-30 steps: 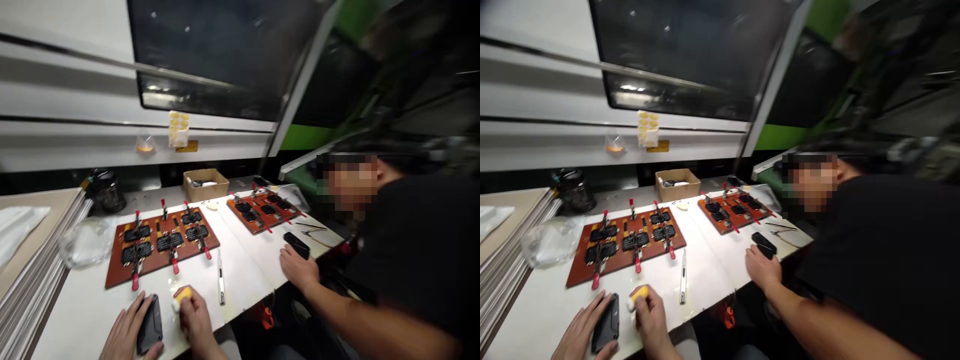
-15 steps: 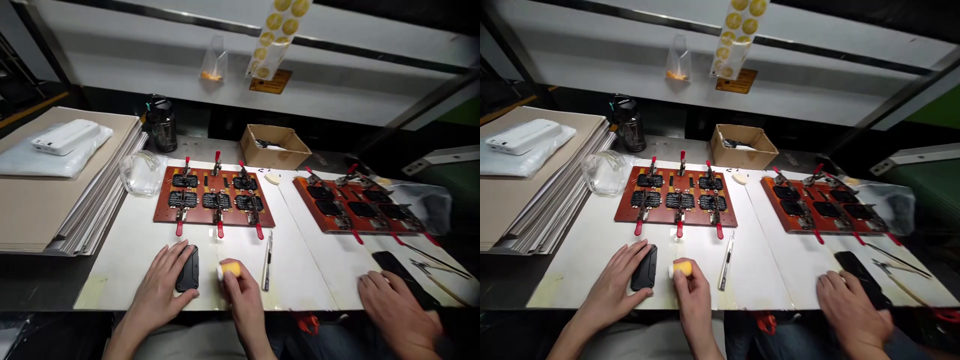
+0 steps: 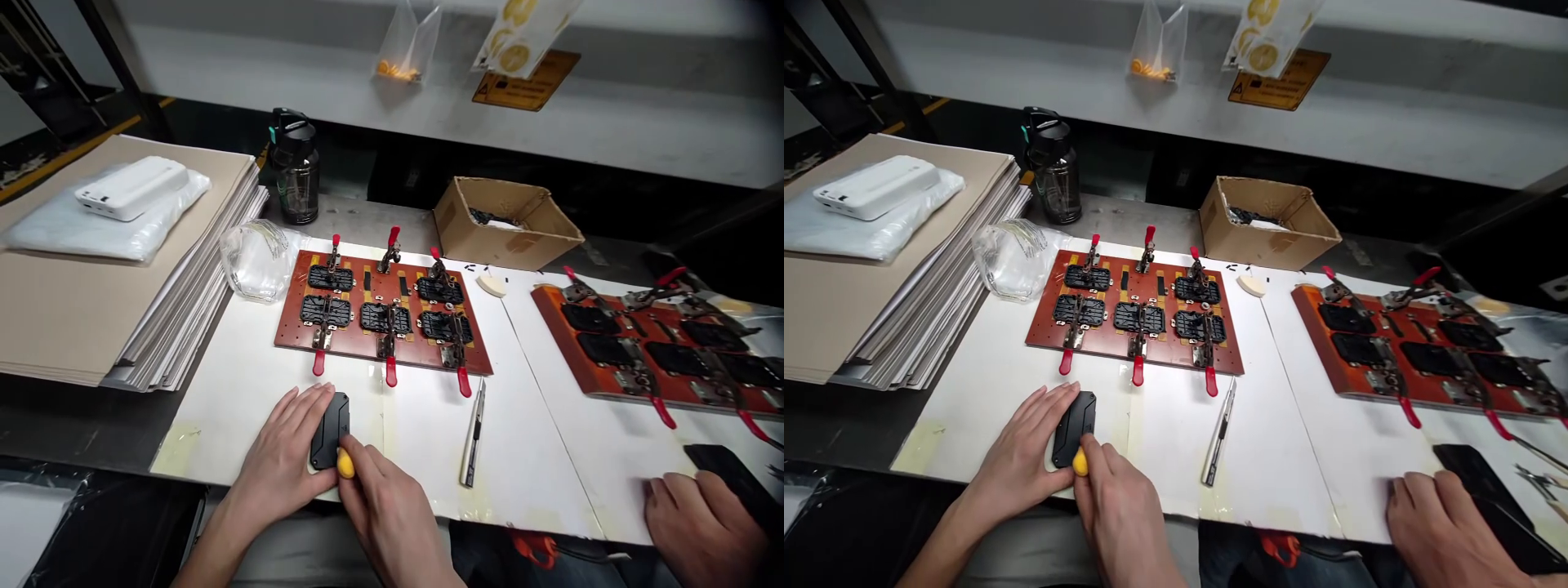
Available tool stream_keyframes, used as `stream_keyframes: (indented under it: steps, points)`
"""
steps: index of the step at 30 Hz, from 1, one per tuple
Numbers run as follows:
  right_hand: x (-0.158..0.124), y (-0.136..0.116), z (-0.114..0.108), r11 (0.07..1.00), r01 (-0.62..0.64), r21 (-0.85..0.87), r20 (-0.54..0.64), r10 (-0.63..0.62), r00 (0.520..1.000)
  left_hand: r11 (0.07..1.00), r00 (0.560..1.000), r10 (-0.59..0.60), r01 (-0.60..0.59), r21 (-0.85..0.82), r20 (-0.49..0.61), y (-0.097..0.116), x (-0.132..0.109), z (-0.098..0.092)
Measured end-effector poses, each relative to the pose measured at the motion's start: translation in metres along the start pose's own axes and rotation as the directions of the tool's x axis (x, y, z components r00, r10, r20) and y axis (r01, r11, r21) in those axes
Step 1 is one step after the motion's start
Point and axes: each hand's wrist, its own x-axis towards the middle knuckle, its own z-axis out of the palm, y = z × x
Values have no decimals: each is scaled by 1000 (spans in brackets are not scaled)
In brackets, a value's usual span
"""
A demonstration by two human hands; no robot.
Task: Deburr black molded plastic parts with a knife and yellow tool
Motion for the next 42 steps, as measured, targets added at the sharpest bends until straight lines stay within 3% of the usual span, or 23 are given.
stream_keyframes:
  steps: [7,12,17,23,26,29,32,35,38,42]
  points:
    - [7,-4,-2,998,-51,39,-38,53,998,1000,1000,8,-8,-7,-11,-2,-2,2]
    - [7,-4,-12,992,-56,111,120,42,992,1000,1000,17,-17,7,1,-2,-3,3]
    - [16,-4,-18,980,-21,196,72,7,997,1000,1000,26,-26,12,-2,-3,-3,4]
    - [-15,15,-49,930,-117,349,234,34,972,1000,1000,13,-13,6,9,-5,-5,6]
    - [-26,23,-53,886,-209,414,163,154,974,1000,1000,7,-7,6,17,-4,-5,5]
    - [-15,20,-41,867,-223,445,126,186,974,1000,1000,-5,4,7,25,-3,-6,5]
    - [7,11,-27,901,-196,387,35,198,980,1000,999,-6,6,5,31,-4,-6,5]
    - [20,6,-23,961,-96,260,-11,102,995,1000,1000,0,0,12,21,-5,-6,6]
    - [19,4,-28,993,-2,115,80,-8,997,1000,1000,1,-1,12,12,-5,-4,5]
    - [17,2,-28,1000,-12,27,194,7,981,1000,1000,-3,3,0,22,-5,-2,5]
